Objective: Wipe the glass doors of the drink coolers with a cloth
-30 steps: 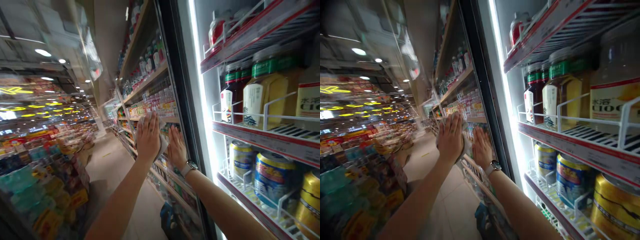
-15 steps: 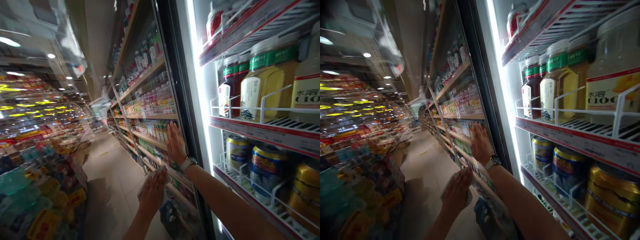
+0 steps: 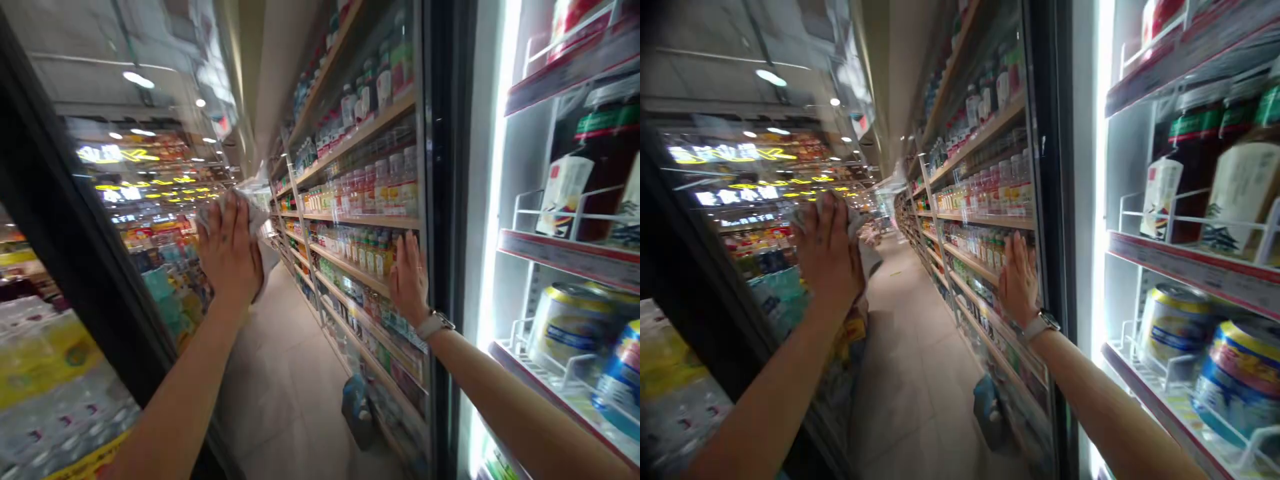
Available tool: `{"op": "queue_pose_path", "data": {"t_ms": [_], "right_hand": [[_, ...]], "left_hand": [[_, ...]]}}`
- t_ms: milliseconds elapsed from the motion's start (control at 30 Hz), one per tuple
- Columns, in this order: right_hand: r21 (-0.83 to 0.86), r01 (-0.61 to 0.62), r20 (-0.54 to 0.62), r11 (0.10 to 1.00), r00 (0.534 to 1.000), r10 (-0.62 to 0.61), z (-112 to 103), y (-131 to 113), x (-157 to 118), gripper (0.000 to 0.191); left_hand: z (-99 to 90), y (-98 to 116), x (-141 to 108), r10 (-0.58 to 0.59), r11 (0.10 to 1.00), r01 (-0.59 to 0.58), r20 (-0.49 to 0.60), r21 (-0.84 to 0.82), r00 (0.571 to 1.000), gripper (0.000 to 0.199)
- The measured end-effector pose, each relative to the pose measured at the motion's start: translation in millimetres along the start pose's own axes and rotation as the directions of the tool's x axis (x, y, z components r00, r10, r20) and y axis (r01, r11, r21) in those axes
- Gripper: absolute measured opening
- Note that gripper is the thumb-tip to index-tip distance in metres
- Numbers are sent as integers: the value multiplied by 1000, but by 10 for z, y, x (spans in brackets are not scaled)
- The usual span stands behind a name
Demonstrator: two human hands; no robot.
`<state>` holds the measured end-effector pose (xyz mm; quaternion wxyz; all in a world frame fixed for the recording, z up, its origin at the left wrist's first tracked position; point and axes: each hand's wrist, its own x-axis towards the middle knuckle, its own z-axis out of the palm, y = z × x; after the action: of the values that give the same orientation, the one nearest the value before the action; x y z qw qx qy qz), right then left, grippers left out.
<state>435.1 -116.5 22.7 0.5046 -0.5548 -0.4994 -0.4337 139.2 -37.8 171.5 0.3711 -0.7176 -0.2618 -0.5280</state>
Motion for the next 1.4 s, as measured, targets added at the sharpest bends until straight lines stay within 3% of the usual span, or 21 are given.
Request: {"op": "queue_pose_path", "data": {"t_ms": [133,267,333,467,533,567,633,733,800,867,900,967,1067,1300,1400], "right_hand": [[160,152,35,975,987,-159,61,-797,112,70],[240,322,115,916,927,-356,263,-1452,121,69],[221,346,130,912,916,-380,373,-1574,69,67],[180,359,118,916,916,-382,504,-1568,-15,69],[183,357,117,916,917,-380,526,-1545,-19,70],[188,355,119,916,918,-380,534,-1539,-15,70],[198,353,112,914,919,-379,548,-1535,-2,71],[197,362,98,911,917,-386,578,-1530,14,72],[189,364,95,912,917,-386,599,-1524,19,73],[180,361,105,915,918,-383,618,-1520,19,72],[174,360,110,917,918,-381,626,-1520,18,72],[163,363,109,918,918,-382,639,-1528,15,71],[147,365,95,919,920,-381,650,-1545,12,69],[167,352,115,921,921,-373,703,-1545,2,69],[166,346,85,924,928,-363,755,-1539,-16,68]], "left_hand": [[133,220,-492,-19,999,21,-31,42,999,60],[210,371,-1299,17,994,-16,-6,109,1000,64],[203,375,-1822,43,991,-45,25,123,999,64],[192,310,-2895,51,991,-58,66,119,997,66],[186,242,-3190,60,988,-74,100,137,993,67],[176,190,-3216,66,986,-85,129,146,989,68],[141,41,-2986,62,980,-94,181,175,982,68],[86,-294,-2074,-73,971,32,169,238,983,65],[69,-545,-1356,-230,952,207,82,224,970,61],[69,-758,-799,-341,929,339,-18,148,940,59],[74,-833,-625,-376,917,379,-50,121,925,58],[95,-907,-515,-401,907,408,-85,99,912,58],[154,-850,-834,-402,904,410,-85,122,912,57],[358,-348,-2368,-381,907,374,-2,193,925,62],[477,-80,-2895,-351,923,344,7,173,936,64]]}}
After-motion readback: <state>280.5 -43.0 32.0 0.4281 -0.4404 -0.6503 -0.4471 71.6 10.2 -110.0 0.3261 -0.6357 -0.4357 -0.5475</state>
